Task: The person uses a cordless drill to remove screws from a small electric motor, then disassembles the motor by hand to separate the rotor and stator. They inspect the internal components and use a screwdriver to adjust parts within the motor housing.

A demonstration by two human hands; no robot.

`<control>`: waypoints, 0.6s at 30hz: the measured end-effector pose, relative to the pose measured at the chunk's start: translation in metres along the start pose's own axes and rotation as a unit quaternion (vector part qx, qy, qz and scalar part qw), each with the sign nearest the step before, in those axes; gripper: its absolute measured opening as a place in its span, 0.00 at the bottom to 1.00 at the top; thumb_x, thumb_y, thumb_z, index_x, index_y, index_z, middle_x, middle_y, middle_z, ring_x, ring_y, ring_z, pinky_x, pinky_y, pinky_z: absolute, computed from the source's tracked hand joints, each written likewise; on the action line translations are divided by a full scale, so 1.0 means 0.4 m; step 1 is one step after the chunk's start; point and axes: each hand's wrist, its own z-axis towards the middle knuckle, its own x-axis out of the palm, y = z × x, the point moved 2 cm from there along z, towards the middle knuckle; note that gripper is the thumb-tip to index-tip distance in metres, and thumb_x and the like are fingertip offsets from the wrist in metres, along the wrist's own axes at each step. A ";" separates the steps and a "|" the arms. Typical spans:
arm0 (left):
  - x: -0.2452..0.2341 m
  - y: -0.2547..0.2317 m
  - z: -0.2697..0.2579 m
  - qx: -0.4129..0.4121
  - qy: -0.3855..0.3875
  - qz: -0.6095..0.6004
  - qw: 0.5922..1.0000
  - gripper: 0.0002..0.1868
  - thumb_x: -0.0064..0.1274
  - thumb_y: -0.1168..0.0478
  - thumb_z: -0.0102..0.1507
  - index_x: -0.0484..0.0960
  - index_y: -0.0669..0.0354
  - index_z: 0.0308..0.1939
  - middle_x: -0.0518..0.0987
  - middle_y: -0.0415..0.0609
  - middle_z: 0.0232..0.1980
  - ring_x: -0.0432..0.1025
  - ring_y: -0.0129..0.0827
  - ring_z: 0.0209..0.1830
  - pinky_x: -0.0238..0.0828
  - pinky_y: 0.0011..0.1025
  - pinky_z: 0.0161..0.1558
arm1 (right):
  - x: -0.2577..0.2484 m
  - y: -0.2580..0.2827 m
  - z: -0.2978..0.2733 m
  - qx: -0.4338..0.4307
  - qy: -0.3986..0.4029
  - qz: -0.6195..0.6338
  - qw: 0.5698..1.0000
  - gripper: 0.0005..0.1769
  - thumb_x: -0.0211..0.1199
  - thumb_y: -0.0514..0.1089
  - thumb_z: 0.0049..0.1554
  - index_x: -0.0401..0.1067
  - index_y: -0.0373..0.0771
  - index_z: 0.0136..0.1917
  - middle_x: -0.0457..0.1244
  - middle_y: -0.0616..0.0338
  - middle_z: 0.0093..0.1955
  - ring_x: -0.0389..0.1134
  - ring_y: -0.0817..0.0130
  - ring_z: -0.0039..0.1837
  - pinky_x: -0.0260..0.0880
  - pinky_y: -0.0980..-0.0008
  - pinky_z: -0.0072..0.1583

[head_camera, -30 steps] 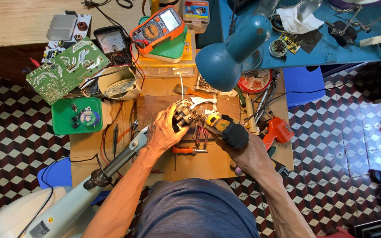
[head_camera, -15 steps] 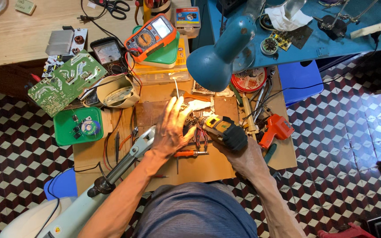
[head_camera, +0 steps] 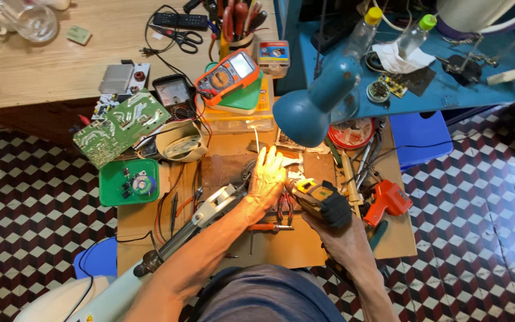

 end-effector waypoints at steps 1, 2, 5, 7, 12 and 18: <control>0.007 -0.003 0.001 -0.006 0.001 0.002 1.000 0.09 0.58 0.63 0.51 0.86 0.63 0.33 0.76 0.63 0.57 0.63 0.56 0.69 0.49 0.55 0.73 | -0.001 -0.001 0.001 -0.028 -0.009 0.001 1.000 0.26 0.70 0.54 0.52 0.76 0.43 0.61 0.73 0.49 0.43 0.73 0.57 0.44 0.73 0.59 0.49; 0.013 -0.005 0.002 -0.011 0.001 0.005 1.000 0.08 0.57 0.63 0.52 0.86 0.63 0.33 0.76 0.62 0.57 0.63 0.56 0.69 0.50 0.55 0.73 | 0.000 -0.001 0.005 -0.056 -0.019 0.003 0.998 0.26 0.70 0.54 0.51 0.75 0.43 0.61 0.73 0.52 0.46 0.74 0.60 0.46 0.73 0.61 0.50; 0.023 -0.013 0.003 -0.026 -0.024 0.027 0.999 0.12 0.57 0.62 0.52 0.87 0.63 0.37 0.76 0.60 0.57 0.63 0.54 0.69 0.52 0.53 0.72 | 0.001 -0.010 0.013 -0.103 -0.024 0.028 0.994 0.26 0.70 0.54 0.50 0.76 0.42 0.60 0.74 0.56 0.51 0.75 0.64 0.51 0.74 0.64 0.53; 0.025 -0.013 -0.002 -0.039 -0.016 0.034 0.999 0.13 0.57 0.62 0.52 0.87 0.63 0.38 0.75 0.59 0.58 0.63 0.53 0.69 0.53 0.52 0.71 | 0.007 -0.019 0.019 -0.109 -0.022 0.030 0.993 0.26 0.71 0.54 0.50 0.76 0.42 0.60 0.74 0.56 0.53 0.75 0.65 0.53 0.73 0.64 0.54; 0.030 -0.020 0.006 -0.055 0.035 0.035 0.997 0.12 0.57 0.62 0.54 0.87 0.62 0.39 0.75 0.56 0.58 0.63 0.52 0.70 0.54 0.51 0.72 | 0.019 -0.075 0.049 -0.091 -0.014 -0.015 0.996 0.27 0.70 0.53 0.50 0.75 0.43 0.62 0.73 0.57 0.54 0.75 0.62 0.54 0.73 0.62 0.55; 0.017 -0.020 0.009 -0.043 0.035 0.037 0.998 0.15 0.61 0.65 0.45 0.87 0.63 0.37 0.74 0.58 0.58 0.62 0.54 0.69 0.53 0.51 0.70 | 0.045 -0.157 0.086 -0.414 -0.125 -0.488 0.758 0.42 0.64 0.32 0.44 0.72 0.67 0.68 0.65 0.62 0.67 0.68 0.60 0.66 0.68 0.59 0.68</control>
